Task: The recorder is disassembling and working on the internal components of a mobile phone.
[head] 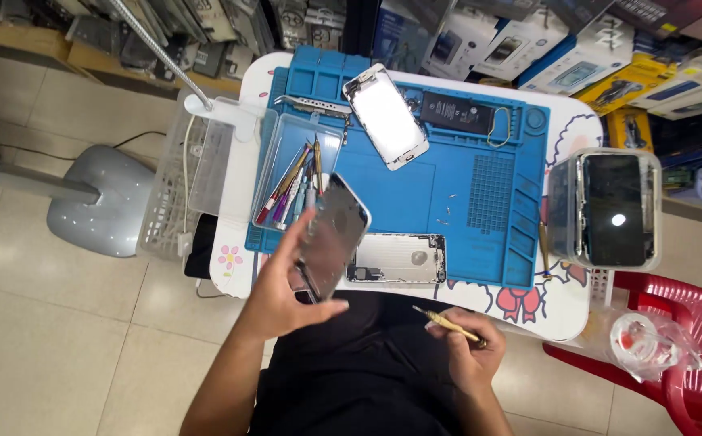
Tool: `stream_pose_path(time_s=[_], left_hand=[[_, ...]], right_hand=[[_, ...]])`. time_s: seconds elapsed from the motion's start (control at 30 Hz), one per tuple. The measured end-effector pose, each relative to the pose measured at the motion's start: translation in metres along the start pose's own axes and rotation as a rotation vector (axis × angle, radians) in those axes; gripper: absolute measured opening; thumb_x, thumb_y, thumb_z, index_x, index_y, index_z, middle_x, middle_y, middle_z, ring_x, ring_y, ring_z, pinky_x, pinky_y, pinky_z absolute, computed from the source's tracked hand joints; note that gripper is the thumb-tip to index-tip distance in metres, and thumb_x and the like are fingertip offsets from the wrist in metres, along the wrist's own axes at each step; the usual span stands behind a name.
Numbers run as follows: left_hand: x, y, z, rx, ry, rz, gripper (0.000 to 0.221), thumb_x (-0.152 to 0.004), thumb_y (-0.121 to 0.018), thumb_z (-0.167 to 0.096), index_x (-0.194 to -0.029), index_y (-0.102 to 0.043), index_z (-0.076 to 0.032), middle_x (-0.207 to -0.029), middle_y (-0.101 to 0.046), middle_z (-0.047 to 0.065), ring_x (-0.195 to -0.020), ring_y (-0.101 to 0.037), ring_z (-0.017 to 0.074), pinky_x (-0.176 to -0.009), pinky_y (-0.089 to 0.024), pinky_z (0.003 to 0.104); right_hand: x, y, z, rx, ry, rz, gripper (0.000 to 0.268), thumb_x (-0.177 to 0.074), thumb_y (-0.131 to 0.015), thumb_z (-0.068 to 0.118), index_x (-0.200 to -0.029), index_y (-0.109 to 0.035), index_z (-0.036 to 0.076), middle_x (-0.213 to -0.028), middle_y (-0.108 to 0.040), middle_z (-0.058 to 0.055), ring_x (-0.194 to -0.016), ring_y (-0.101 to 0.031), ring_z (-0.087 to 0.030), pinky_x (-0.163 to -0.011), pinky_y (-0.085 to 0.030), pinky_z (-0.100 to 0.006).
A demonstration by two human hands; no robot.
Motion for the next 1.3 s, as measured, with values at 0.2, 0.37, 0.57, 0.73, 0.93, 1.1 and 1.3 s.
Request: stream_pose_path(time_s=[0.2, 0.37, 0.57, 0.73, 0.93, 1.1, 1.3], left_hand=[[0.006, -0.052, 0.028, 0.565, 0.039, 0.464, 0.130, -0.059, -0.102, -0.035, -0.157, -0.024, 0.002, -0.144, -0.054, 0.016, -0.135, -0.055, 0.0272, -0.114, -0.045, 0.036], [0.007, -0.078, 0.045, 0.680, 0.028, 0.585, 0.128, -0.062, -0.102, -0.039, -0.158, -0.032, 0.008, -0.145, -0.055, 0.016, -0.137, -0.052, 0.0245, -0.119, -0.041, 0.036], [0.014, -0.107, 0.052, 0.932, 0.085, 0.659, 0.112, -0.085, -0.082, -0.054, -0.163, -0.023, 0.002, -0.154, -0.048, 0.019, -0.145, -0.049, 0.0297, -0.123, -0.042, 0.043], [0.014, -0.115, 0.058, 1.430, 0.293, 0.774, 0.093, -0.102, -0.053, -0.063, -0.166, -0.018, -0.006, -0.157, -0.040, 0.030, -0.131, -0.057, 0.0421, -0.109, -0.050, 0.053], [0.003, -0.111, 0.060, 1.456, 0.264, 0.807, 0.083, -0.111, -0.027, -0.068, -0.165, -0.022, -0.005, -0.156, -0.042, 0.034, -0.135, -0.056, 0.0406, -0.112, -0.051, 0.050], [0.002, -0.112, 0.059, 1.462, 0.298, 0.681, 0.078, -0.111, -0.028, -0.062, -0.164, -0.022, -0.005, -0.157, -0.044, 0.024, -0.143, -0.050, 0.0379, -0.122, -0.046, 0.049], [0.004, -0.112, 0.066, 1.393, 0.263, 0.647, 0.072, -0.117, -0.024, -0.060, -0.162, -0.026, -0.004, -0.152, -0.047, 0.022, -0.141, -0.049, 0.0335, -0.120, -0.044, 0.045]], right_hand=[[0.009, 0.000, 0.029, -0.064, 0.150, 0.062, 0.021, -0.101, -0.072, 0.015, -0.113, -0.070, -0.002, -0.091, -0.072, -0.019, -0.084, -0.069, -0.029, -0.074, -0.057, -0.036], [0.016, 0.005, 0.047, -0.024, 0.144, 0.015, 0.022, -0.100, -0.073, 0.015, -0.114, -0.069, -0.001, -0.088, -0.070, -0.018, -0.081, -0.067, -0.027, -0.075, -0.055, -0.038], [0.005, 0.004, 0.070, 0.062, 0.059, -0.028, 0.025, -0.102, -0.073, 0.020, -0.114, -0.067, 0.000, -0.084, -0.067, -0.013, -0.072, -0.063, -0.018, -0.066, -0.049, -0.030], [-0.003, -0.031, 0.101, 0.311, -0.025, -0.050, 0.024, -0.099, -0.080, 0.022, -0.104, -0.065, 0.003, -0.076, -0.065, -0.007, -0.066, -0.061, -0.014, -0.059, -0.047, -0.022], [-0.052, -0.076, 0.110, 0.762, 0.092, 0.237, 0.016, -0.083, -0.081, 0.003, -0.093, -0.070, -0.002, -0.078, -0.068, -0.008, -0.070, -0.066, -0.015, -0.061, -0.050, -0.024], [-0.073, -0.107, 0.112, 1.045, 0.024, 0.424, 0.024, -0.078, -0.086, 0.003, -0.098, -0.075, 0.010, -0.075, -0.063, -0.003, -0.073, -0.061, -0.018, -0.087, -0.058, -0.038], [-0.064, -0.093, 0.102, 1.099, -0.066, 0.416, 0.020, -0.086, -0.088, 0.007, -0.102, -0.077, 0.013, -0.077, -0.062, 0.000, -0.066, -0.054, -0.014, -0.079, -0.054, -0.029]])
Point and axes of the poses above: each hand's wrist, its own x-axis away from the middle knuckle, its own y-axis out of the back of the hand, z = x × y, the point moved 2 cm from there along -x, towards the middle knuckle
